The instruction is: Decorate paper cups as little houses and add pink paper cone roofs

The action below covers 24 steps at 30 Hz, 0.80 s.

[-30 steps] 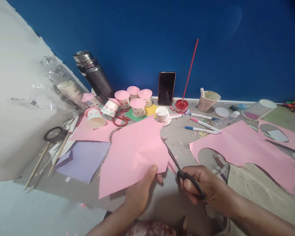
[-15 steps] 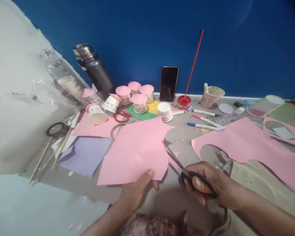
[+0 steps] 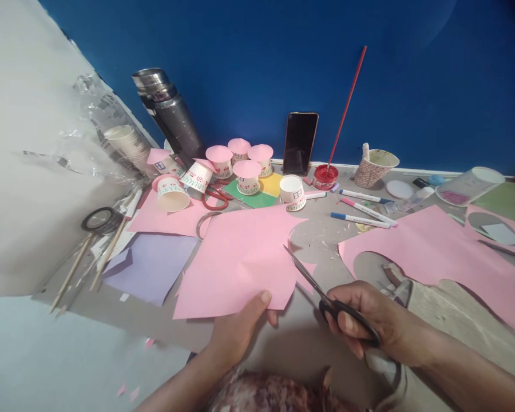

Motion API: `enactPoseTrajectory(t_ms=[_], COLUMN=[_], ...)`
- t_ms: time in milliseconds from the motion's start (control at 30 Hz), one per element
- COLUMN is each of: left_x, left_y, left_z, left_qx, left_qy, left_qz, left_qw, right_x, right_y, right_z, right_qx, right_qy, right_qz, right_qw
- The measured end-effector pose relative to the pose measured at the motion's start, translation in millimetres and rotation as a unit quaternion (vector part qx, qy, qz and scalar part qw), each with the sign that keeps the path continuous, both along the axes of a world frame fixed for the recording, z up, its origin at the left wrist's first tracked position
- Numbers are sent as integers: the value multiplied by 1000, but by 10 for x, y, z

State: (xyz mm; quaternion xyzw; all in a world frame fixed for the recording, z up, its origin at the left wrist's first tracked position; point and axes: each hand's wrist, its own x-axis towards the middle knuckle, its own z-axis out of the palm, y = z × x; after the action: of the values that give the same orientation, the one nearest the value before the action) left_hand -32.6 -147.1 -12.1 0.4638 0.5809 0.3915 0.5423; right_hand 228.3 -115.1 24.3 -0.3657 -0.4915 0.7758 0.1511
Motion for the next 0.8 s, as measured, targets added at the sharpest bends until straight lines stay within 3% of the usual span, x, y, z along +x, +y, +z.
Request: enactPoseTrajectory(t_ms=[800], left_x=[-41], left_y=[-29], left_z=[-7], left_qx=[-24], left_qy=[26], left_qz=[-22], left_qw=[999], right_x=[-12], right_y=[10], right_z=[49], right_qx=[-10], right_qy=[-25], right_qz=[4], right_qw=[1000])
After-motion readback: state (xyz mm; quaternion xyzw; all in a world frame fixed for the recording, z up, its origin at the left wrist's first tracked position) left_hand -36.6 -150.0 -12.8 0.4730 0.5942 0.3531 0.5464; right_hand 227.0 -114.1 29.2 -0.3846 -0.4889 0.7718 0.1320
